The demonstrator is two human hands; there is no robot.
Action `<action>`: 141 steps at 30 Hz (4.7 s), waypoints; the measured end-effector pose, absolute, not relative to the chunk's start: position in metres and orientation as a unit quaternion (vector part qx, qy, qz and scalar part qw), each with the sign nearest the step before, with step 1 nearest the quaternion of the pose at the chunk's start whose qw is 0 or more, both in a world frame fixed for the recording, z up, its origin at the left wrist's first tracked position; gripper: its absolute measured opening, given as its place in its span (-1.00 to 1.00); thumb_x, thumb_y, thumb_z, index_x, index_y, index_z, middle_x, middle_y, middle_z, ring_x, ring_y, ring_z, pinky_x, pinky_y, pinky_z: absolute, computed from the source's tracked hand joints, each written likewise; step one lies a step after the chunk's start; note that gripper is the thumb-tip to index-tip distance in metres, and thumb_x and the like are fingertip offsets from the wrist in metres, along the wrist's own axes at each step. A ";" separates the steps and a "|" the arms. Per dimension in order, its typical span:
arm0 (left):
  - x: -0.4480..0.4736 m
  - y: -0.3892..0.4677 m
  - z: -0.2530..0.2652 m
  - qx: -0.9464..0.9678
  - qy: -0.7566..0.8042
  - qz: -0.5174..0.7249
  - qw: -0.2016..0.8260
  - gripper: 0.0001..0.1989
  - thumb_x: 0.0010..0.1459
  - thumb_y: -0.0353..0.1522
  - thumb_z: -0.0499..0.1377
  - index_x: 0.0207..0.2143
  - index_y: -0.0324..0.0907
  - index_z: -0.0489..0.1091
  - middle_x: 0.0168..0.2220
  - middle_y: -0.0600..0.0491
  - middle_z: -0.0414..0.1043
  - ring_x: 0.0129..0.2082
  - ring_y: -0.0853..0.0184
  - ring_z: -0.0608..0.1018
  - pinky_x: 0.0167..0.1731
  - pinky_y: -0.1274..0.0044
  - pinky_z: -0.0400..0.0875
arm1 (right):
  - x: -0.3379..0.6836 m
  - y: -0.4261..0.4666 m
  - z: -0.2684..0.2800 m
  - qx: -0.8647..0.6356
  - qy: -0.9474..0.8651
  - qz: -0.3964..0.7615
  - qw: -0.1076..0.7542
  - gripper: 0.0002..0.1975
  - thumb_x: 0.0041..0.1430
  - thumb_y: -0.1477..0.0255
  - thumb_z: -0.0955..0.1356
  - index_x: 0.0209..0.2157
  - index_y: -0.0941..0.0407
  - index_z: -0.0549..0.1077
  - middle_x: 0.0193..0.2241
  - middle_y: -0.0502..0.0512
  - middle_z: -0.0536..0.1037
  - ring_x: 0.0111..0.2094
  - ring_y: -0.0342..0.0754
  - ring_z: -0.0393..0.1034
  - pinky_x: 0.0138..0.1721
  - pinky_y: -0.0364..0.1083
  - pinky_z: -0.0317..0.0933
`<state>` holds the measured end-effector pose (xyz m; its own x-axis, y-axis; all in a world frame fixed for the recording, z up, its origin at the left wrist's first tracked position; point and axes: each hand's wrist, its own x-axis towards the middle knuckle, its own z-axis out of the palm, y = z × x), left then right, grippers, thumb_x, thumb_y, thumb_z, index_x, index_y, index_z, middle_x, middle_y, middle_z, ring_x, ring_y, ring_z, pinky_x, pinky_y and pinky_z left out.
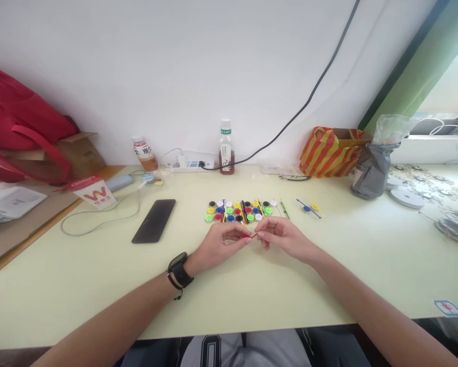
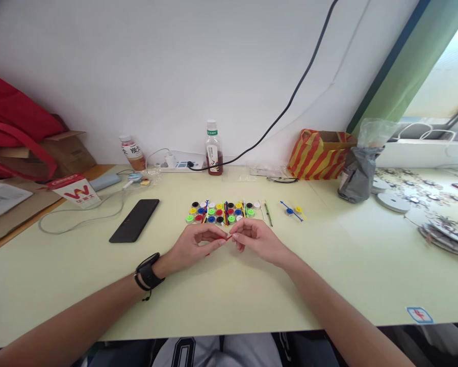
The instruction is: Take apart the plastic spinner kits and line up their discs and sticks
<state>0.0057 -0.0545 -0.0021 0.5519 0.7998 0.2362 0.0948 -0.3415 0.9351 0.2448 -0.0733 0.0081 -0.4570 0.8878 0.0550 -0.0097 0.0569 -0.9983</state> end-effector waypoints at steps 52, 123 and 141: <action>0.006 -0.048 -0.001 0.644 0.302 0.374 0.596 -0.71 0.11 -0.26 0.45 -0.19 -0.23 0.55 -0.22 -0.03 0.61 -0.21 0.29 0.65 -0.07 0.43 0.57 | 0.243 -0.075 -0.001 -0.428 -0.688 0.352 0.468 -0.67 0.35 0.30 0.37 0.12 -0.01 0.41 -0.25 0.04 0.46 -0.36 -0.10 0.37 -0.30 -0.06 0.31; 0.006 -0.052 -0.001 0.749 0.364 0.302 0.463 -0.74 0.26 -0.17 0.27 -0.15 -0.16 0.56 -0.26 0.00 0.56 -0.32 0.32 0.51 -0.26 0.48 0.43 | 0.325 -0.019 -0.030 -0.706 -0.667 -0.018 0.235 -0.84 0.30 0.38 0.31 -0.37 0.08 0.46 -0.24 0.11 0.54 -0.27 0.01 0.45 -0.37 -0.07 0.10; 0.005 -0.052 -0.002 0.770 0.352 0.291 0.446 -0.79 0.29 -0.21 0.24 -0.23 -0.16 0.57 -0.27 0.01 0.57 -0.32 0.33 0.50 -0.28 0.49 0.40 | 0.316 -0.016 -0.027 -0.739 -0.647 -0.031 0.183 -0.86 0.22 0.46 0.32 -0.44 0.09 0.42 -0.34 0.13 0.56 -0.34 0.01 0.40 -0.41 -0.06 0.05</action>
